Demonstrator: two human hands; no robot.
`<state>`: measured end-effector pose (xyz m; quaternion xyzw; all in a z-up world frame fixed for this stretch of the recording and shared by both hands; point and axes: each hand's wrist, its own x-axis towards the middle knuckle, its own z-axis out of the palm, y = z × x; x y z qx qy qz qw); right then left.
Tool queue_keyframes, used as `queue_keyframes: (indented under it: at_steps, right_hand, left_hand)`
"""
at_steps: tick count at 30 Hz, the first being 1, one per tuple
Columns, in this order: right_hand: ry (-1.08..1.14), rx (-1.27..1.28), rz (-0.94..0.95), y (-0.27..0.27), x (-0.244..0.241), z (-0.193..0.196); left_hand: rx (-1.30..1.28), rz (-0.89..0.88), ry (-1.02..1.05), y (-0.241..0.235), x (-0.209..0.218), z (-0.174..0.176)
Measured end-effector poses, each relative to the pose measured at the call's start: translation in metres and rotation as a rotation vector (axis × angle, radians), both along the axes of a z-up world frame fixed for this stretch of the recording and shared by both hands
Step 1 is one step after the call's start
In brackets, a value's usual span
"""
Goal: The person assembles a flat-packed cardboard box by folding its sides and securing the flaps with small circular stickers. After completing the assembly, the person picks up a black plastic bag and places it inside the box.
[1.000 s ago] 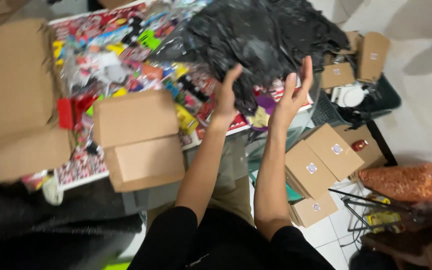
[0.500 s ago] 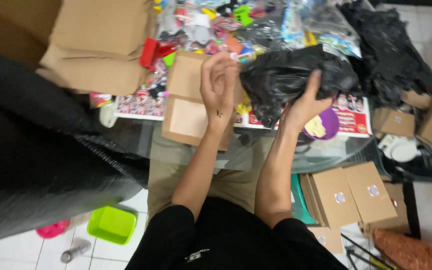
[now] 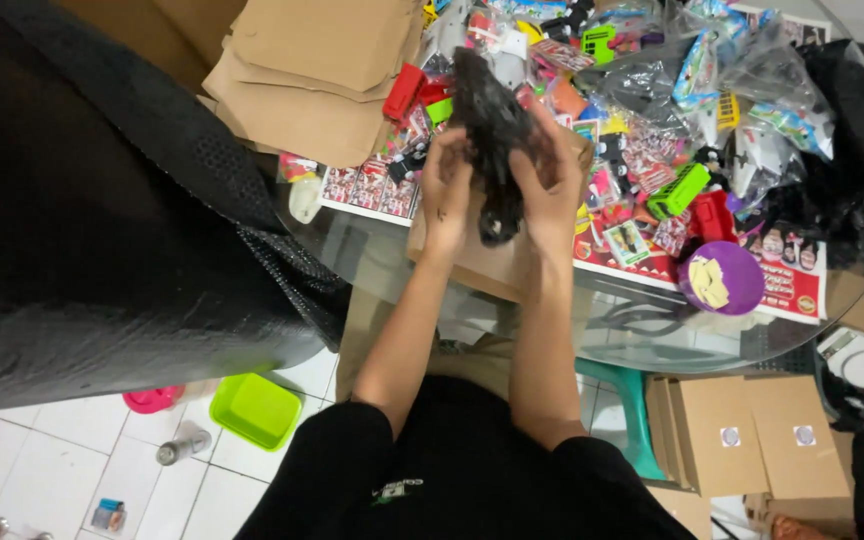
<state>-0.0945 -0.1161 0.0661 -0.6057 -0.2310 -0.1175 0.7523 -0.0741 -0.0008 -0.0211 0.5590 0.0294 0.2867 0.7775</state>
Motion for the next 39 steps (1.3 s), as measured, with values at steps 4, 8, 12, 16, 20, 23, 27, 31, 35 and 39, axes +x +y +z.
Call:
queue_keyframes:
  at_steps: [4, 8, 12, 16, 20, 23, 27, 31, 35, 39]
  right_hand:
    - [0.073, -0.117, -0.206, 0.001, 0.042, -0.069]
    - [0.23, 0.039, -0.285, -0.004, 0.062, -0.108]
    - [0.26, 0.255, -0.336, -0.005, 0.046, -0.068]
    - [0.377, 0.548, -0.268, -0.039, 0.058, -0.103]
    - [0.116, 0.126, -0.618, -0.045, 0.038, -0.073]
    - [-0.107, -0.382, -0.919, -0.064, 0.029, -0.067]
    - [-0.121, -0.853, -0.882, -0.092, 0.028, -0.096]
    - [0.188, -0.821, -0.799, -0.081, 0.03, -0.097]
    - [-0.036, -0.566, -0.618, -0.058, 0.033, -0.081]
    - [0.044, -0.29, -0.489, -0.019, 0.058, -0.079]
  left_hand:
    - [-0.267, -0.175, -0.092, -0.005, 0.013, -0.01]
    - [-0.305, -0.061, 0.115, -0.014, 0.013, 0.002]
    - [-0.661, 0.005, 0.139, 0.021, 0.047, -0.046]
    - [-0.644, 0.14, 0.097, 0.06, 0.03, -0.017]
    - [-0.499, 0.108, 0.126, 0.071, 0.018, -0.016]
    - [-0.35, 0.072, 0.19, 0.063, 0.0, 0.006]
    - [-0.016, -0.067, 0.108, 0.051, 0.01, -0.015]
    - [0.175, -0.15, 0.098, 0.038, -0.012, 0.024]
    - [0.317, 0.063, -0.061, 0.038, -0.019, 0.043]
    - [0.293, 0.576, -0.215, 0.041, -0.008, 0.038]
